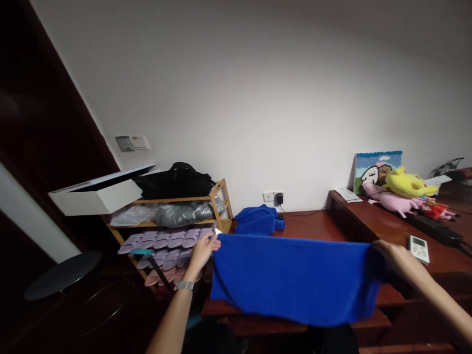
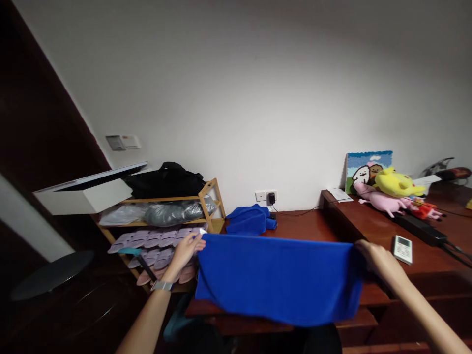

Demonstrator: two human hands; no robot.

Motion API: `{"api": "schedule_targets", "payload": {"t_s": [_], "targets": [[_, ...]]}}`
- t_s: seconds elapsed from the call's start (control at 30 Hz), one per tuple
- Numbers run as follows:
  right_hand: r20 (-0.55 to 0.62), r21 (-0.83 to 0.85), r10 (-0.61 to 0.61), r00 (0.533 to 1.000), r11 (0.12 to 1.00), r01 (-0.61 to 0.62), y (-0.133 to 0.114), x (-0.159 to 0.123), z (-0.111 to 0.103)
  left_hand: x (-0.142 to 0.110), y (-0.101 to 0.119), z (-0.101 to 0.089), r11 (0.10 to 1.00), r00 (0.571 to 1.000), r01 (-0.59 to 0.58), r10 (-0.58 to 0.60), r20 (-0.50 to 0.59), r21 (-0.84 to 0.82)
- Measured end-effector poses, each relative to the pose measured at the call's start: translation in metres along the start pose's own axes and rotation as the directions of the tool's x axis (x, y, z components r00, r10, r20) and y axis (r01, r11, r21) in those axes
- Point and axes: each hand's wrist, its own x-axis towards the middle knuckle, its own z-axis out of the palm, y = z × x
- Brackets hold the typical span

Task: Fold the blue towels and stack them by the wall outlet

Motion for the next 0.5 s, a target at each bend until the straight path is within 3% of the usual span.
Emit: {"api": "schedule_targets", "payload": {"t_s": [0.07, 0.13, 0.2, 0.27, 0.37, 0.5], "targets": [[0.005, 0.065, -0.052, 0.999, 0.997, 0.051, -0.009, 0.032, -0.01, 0.015, 0.011, 0.003, 0.998, 0.997, -0.052, 0.049, -0.066, -0.04], [-0.112, 0.082, -0.057, 0.992, 0.994, 0.066, -0.018, 0.052, -0.02, 0.021, 0.015, 0.0, 0.99, 0.985, -0.102, 0.088, -0.146, -0.094], [-0.234, 0.105, -0.058, 0.971, 0.991, 0.084, -0.025, 0.058, -0.024, 0.019, 0.005, -0.006, 0.975, 0.961, -0.15, 0.105, -0.255, -0.161], [-0.274, 0.151, -0.049, 0.961, 0.984, 0.093, -0.027, 0.049, -0.016, 0.01, -0.019, -0.011, 0.963, 0.939, -0.136, 0.05, -0.34, -0.232], [-0.251, 0.239, -0.003, 0.968, 0.969, 0.065, -0.02, 0.018, 0.023, -0.014, -0.072, -0.01, 0.95, 0.951, 0.079, -0.162, -0.262, -0.301], [-0.149, 0.368, 0.102, 0.984, 0.929, -0.04, 0.001, -0.039, 0.11, -0.054, -0.14, 0.006, 0.93, 0.943, 0.266, -0.306, -0.132, -0.253]]}}
